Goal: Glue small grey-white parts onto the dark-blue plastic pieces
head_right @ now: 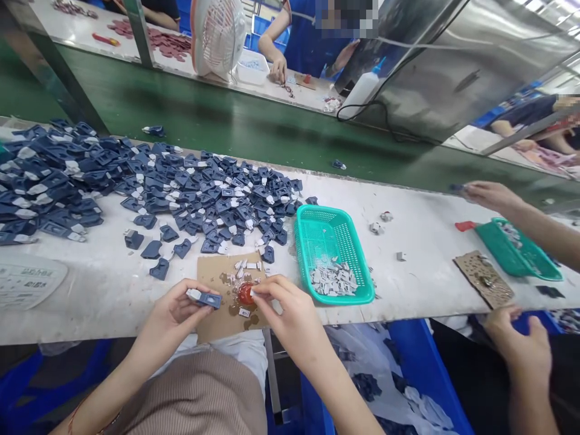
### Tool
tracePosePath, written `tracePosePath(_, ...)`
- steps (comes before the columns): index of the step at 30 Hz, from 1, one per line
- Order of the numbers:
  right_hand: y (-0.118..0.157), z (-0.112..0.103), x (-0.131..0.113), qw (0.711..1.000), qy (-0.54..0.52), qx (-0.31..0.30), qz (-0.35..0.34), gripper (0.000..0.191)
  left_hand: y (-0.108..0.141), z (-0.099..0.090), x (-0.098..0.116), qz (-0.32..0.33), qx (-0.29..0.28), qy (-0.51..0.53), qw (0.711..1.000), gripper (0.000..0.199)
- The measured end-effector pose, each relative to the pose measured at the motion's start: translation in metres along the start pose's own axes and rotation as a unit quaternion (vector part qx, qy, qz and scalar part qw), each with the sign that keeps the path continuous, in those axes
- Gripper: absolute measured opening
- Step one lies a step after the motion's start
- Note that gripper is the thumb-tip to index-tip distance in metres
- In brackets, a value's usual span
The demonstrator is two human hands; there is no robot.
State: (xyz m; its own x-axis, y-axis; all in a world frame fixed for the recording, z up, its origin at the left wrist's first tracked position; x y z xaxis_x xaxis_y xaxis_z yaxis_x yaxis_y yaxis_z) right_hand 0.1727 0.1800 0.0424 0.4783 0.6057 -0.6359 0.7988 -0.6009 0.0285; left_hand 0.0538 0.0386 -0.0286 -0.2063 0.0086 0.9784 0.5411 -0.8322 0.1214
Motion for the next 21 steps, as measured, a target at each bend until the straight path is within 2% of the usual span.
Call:
tracePosePath(9,-0.0027,0.0094,-0.0022,0.998,0.05,-0.05,0.004,0.016,0.0009,0.0075,-0.0094,0.002,-0.008,0.015,1.0,0.013)
tracePosePath(14,-0.004,0.0092,-0.003,0.997,0.059,-0.038,0.012,0.018,0.0004,0.0098,-0.0081,0.003,-0.033,-0.007,0.999,0.012)
tracePosePath(21,-0.0046,0.0108,-0.001,0.997,0.058,-0.038,0.022,0.018,0.0012,0.0104,-0.0089,0.016,-0.036,-0.018,0.999,0.011)
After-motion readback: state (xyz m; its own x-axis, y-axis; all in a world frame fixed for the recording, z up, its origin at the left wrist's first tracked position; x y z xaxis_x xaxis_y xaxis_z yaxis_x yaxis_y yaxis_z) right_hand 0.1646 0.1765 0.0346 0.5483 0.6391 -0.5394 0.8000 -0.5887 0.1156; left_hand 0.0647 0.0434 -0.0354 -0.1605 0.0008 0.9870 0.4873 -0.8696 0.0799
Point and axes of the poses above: each hand's wrist, its own y-axis away from the middle knuckle, its own z-axis out of the palm, x = y × z, the point moved 6 cm from there along -y, towards the middle knuckle, and after that the axes turned 11 degrees about z, right-handed, at the moved point
